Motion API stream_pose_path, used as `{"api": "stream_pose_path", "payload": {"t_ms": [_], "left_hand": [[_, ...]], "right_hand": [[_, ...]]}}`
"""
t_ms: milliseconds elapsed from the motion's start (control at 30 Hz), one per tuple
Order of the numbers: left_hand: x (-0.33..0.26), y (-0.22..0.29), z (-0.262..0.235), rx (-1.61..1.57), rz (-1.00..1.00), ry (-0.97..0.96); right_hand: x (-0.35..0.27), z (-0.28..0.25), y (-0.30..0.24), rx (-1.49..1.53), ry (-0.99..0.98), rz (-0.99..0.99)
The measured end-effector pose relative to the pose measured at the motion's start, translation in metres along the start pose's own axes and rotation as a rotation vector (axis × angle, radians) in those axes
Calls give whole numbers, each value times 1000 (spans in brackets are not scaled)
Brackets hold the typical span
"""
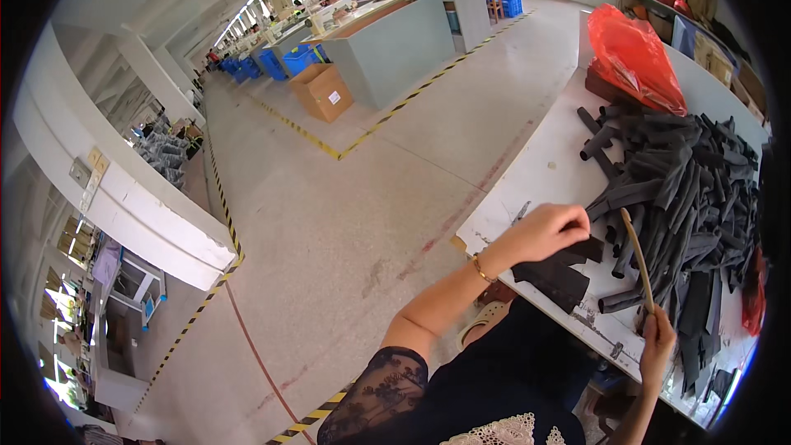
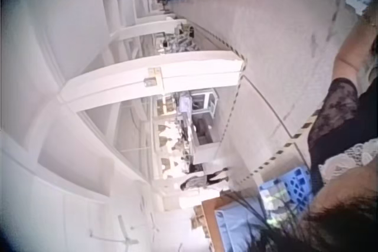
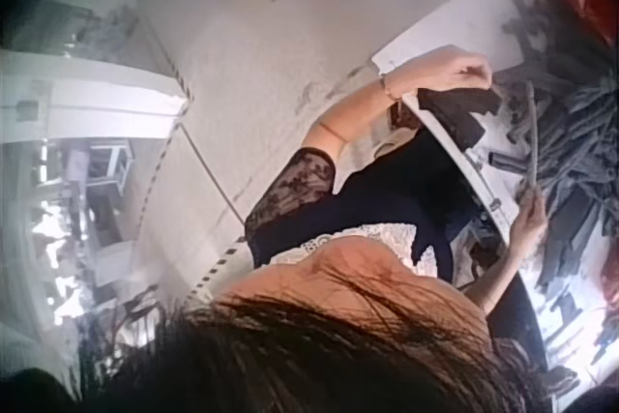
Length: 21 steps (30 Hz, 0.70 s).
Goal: Assembling black foam components by inserting a wooden stick into them and organizing the pieces.
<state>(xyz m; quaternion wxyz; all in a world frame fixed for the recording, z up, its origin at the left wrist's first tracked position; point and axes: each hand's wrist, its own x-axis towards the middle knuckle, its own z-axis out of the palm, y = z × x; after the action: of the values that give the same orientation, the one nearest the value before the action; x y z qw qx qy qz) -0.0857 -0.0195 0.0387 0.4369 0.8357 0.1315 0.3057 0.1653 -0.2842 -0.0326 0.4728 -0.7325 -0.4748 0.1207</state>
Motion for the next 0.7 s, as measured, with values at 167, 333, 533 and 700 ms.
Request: {"api": "stream_pose_path", "payload": {"t_ms": [167, 333, 533, 700], "left_hand": [[13, -19, -16, -130, 50, 38], [3, -25, -31, -86, -33, 37], [12, -14, -25, -97, -86, -7], [21, 7, 5, 109, 63, -121]], "right_hand": [[-8, -34, -29, -118, -49, -137], [9, -30, -65, -166, -170, -276], [11, -36, -61, -208, -240, -246], [9, -16, -66, -208, -237, -320]]}}
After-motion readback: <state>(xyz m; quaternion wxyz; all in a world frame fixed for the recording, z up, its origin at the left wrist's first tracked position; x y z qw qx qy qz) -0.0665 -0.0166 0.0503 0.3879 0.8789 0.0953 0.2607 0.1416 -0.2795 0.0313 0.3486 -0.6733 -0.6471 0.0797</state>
